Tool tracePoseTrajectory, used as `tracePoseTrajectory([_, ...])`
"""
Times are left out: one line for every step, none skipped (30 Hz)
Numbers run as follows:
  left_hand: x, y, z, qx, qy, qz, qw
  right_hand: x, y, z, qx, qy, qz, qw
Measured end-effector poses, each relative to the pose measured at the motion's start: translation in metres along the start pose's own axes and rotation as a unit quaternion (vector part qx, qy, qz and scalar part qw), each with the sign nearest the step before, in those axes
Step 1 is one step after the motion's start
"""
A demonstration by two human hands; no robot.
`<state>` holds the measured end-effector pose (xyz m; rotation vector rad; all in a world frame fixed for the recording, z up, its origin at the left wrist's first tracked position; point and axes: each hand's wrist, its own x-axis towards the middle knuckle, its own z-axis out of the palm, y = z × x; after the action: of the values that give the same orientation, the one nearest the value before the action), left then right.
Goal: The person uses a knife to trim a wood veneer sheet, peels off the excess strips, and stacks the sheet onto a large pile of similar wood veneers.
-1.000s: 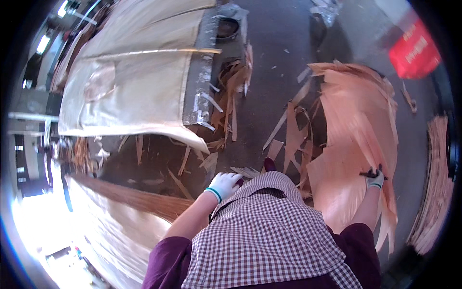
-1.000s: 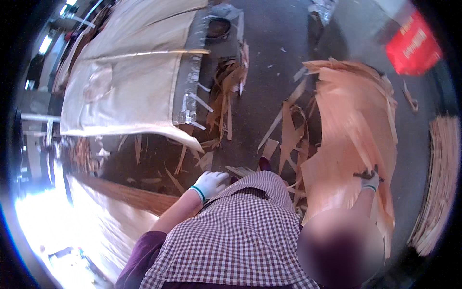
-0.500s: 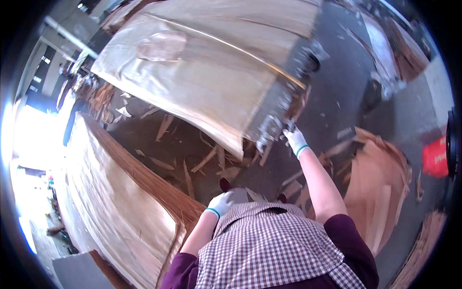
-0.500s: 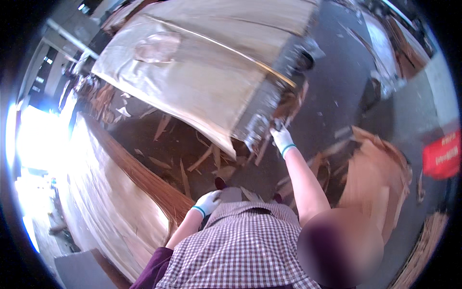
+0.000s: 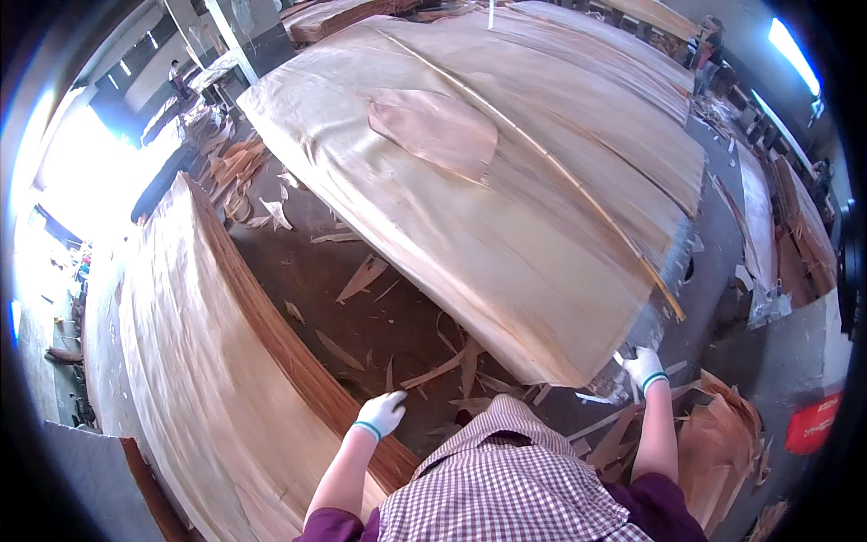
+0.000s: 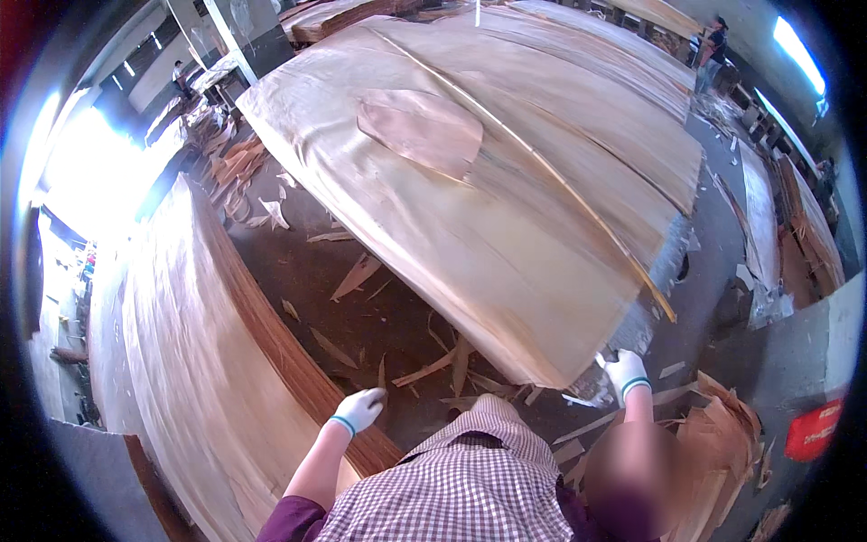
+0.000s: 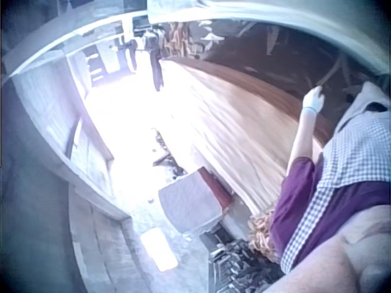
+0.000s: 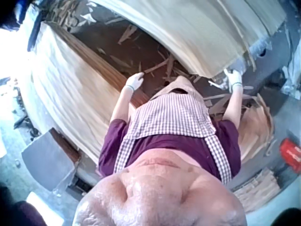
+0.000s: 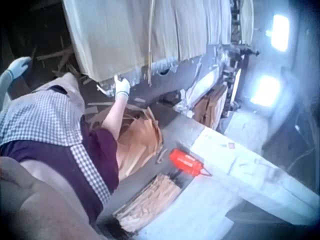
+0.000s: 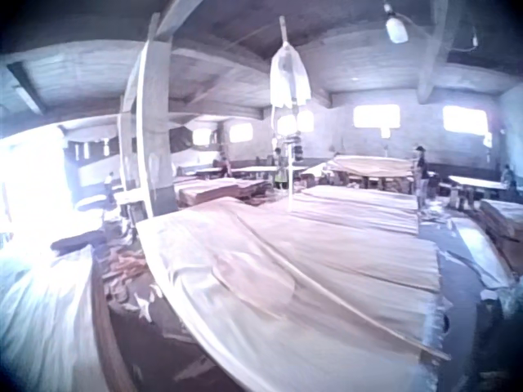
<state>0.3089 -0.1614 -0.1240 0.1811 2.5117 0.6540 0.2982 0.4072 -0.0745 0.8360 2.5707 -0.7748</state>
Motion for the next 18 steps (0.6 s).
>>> tracePoseTrajectory([0.018,0.008,-0.016,-0.037,0.029,0.029,0.998,-0.019,-0.057,-0.005,0.076,-0.033,-0.024,0.996])
tracePoseTrajectory([0.041,0.021,-0.034,-0.071,0.046,0.079,0.993,-0.012,-0.078,0.003,0.101,-0.048,-0.023,0.994])
tracePoseTrajectory([0.066,0.029,-0.045,-0.115,0.061,0.121,0.984,-0.005,-0.100,0.017,0.129,-0.006,-0.117,0.985])
tracePoseTrajectory([0.091,0.043,-0.058,-0.162,0.077,0.174,0.968,0.002,-0.122,0.029,0.157,0.035,-0.209,0.965])
tracePoseTrajectory([0.114,0.063,-0.076,-0.198,0.082,0.207,0.955,0.012,-0.150,0.036,0.194,-0.003,-0.228,0.954])
tracePoseTrajectory([0.134,0.084,-0.095,-0.253,0.070,0.215,0.941,0.023,-0.182,0.038,0.229,-0.043,-0.244,0.941])
tracePoseTrajectory([0.151,0.099,-0.112,-0.324,0.045,0.208,0.922,0.026,-0.224,0.038,0.320,-0.099,-0.233,0.913])
tracePoseTrajectory([0.169,0.113,-0.134,-0.340,0.024,0.198,0.919,0.028,-0.266,0.035,0.409,-0.146,-0.215,0.875])
tracePoseTrajectory([0.187,0.123,-0.148,-0.441,-0.024,0.163,0.882,0.038,-0.294,0.038,0.432,-0.156,-0.239,0.856])
tracePoseTrajectory([0.203,0.131,-0.168,-0.484,-0.048,0.156,0.860,0.051,-0.321,0.040,0.458,-0.164,-0.264,0.833])
tracePoseTrajectory([0.217,0.137,-0.189,-0.525,-0.069,0.147,0.836,0.061,-0.350,0.042,0.458,-0.163,-0.265,0.833])
tracePoseTrajectory([0.232,0.141,-0.208,-0.537,-0.075,0.152,0.827,0.071,-0.376,0.045,0.458,-0.163,-0.267,0.832])
tracePoseTrajectory([0.246,0.140,-0.229,-0.546,-0.073,0.161,0.819,0.079,-0.398,0.050,0.476,-0.178,-0.269,0.818])
tracePoseTrajectory([0.262,0.138,-0.239,-0.554,-0.059,0.176,0.812,0.087,-0.419,0.054,0.492,-0.193,-0.271,0.804])
tracePoseTrajectory([0.272,0.140,-0.250,-0.569,-0.042,0.179,0.801,0.096,-0.437,0.057,0.508,-0.207,-0.274,0.790])
tracePoseTrajectory([0.283,0.138,-0.264,-0.564,-0.015,0.183,0.805,0.105,-0.456,0.066,0.525,-0.220,-0.292,0.768])
tracePoseTrajectory([0.297,0.136,-0.279,-0.560,0.016,0.189,0.807,0.114,-0.477,0.074,0.532,-0.225,-0.311,0.755])
tracePoseTrajectory([0.315,0.123,-0.284,-0.536,0.079,0.153,0.827,0.119,-0.493,0.077,0.514,-0.223,-0.303,0.771])
